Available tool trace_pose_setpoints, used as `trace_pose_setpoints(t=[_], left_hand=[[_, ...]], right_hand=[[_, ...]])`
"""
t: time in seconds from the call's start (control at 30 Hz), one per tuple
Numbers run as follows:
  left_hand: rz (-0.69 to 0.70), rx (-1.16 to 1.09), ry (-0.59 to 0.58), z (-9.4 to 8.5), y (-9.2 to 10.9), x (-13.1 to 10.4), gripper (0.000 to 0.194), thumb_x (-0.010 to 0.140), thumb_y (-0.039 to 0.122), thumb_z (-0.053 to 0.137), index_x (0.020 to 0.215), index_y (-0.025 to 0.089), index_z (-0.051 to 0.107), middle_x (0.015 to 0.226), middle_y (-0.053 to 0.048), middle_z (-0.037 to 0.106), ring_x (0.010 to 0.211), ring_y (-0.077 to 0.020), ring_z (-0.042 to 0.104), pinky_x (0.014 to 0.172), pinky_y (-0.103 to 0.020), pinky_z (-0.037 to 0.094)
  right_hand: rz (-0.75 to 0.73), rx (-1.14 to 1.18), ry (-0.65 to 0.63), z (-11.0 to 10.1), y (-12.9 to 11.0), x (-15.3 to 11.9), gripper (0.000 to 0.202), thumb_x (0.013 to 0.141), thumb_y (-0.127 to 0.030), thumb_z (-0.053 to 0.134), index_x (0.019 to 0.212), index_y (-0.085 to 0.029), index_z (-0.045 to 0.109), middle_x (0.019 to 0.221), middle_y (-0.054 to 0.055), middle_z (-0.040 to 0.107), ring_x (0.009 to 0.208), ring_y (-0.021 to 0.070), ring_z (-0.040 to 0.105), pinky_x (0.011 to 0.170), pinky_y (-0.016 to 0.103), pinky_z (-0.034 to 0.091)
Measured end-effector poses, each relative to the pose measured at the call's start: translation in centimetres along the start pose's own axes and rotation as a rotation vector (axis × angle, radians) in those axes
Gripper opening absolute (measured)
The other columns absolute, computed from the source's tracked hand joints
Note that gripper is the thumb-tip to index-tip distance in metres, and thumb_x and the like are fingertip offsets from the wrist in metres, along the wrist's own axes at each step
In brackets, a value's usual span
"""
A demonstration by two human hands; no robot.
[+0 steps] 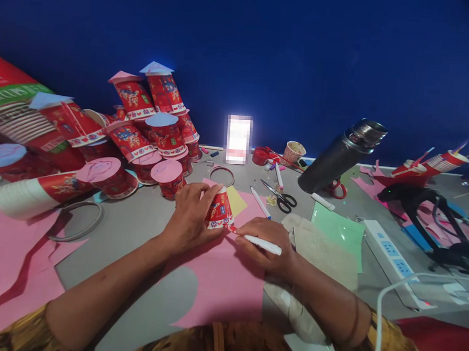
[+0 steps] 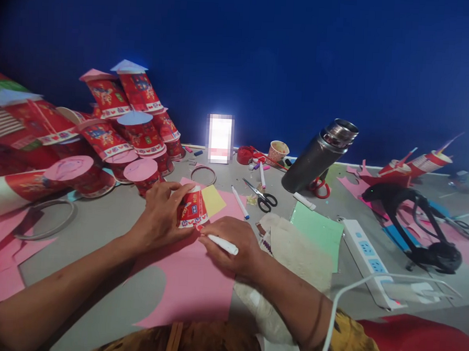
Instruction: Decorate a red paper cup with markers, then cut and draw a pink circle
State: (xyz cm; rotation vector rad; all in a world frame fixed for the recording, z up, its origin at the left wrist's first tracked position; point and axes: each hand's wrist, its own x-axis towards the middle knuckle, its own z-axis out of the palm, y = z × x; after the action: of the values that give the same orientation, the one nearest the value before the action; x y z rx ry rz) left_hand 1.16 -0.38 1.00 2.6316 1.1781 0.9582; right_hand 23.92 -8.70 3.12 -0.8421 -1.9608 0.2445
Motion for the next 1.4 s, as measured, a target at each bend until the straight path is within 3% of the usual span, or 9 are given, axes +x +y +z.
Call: trace_pose_setpoints(t=[0.43, 0.8, 1.4], left_hand=[[0.063, 0.054, 0.027, -0.20, 0.58, -0.18, 0.095, 0.071, 0.033, 0.081, 0.156, 0.023, 0.041, 0.130, -0.017, 0.054, 0.119, -0.0431, 0.052, 0.103, -0.058, 0.040], [0.083, 0.138, 0.013, -0.58, 0.96, -0.08, 0.087, 0.079, 0.044, 0.079, 0.153, 0.019, 0.041, 0.130, -0.019, 0.055, 0.119, -0.0405, 0.054, 0.101, -0.055, 0.043], [0.088, 0.158, 0.031, -0.32, 0.84, -0.13, 0.088, 0.078, 0.038, 0.080, 0.153, 0.022, 0.038, 0.129, -0.017, 0.055, 0.120, -0.0401, 0.054, 0.103, -0.055, 0.042]], right_hand=[[0.005, -0.023, -0.018, 0.34, -0.53, 0.16, 0.007, 0.101, -0.018, 0.068, 0.106, -0.020, 0.073, 0.085, 0.006, 0.082, 0.073, 0.0187, 0.076, 0.069, 0.031, 0.058], [0.013, -0.045, 0.008, 0.63, -0.12, 0.18, 0.005, 0.103, -0.020, 0.067, 0.101, -0.020, 0.072, 0.084, 0.005, 0.081, 0.071, 0.0171, 0.074, 0.069, 0.030, 0.057], [-0.005, -0.028, -0.006, 0.73, -0.13, 0.17, 0.006, 0.103, -0.021, 0.067, 0.104, -0.020, 0.072, 0.085, 0.006, 0.081, 0.073, 0.0176, 0.075, 0.069, 0.030, 0.058]])
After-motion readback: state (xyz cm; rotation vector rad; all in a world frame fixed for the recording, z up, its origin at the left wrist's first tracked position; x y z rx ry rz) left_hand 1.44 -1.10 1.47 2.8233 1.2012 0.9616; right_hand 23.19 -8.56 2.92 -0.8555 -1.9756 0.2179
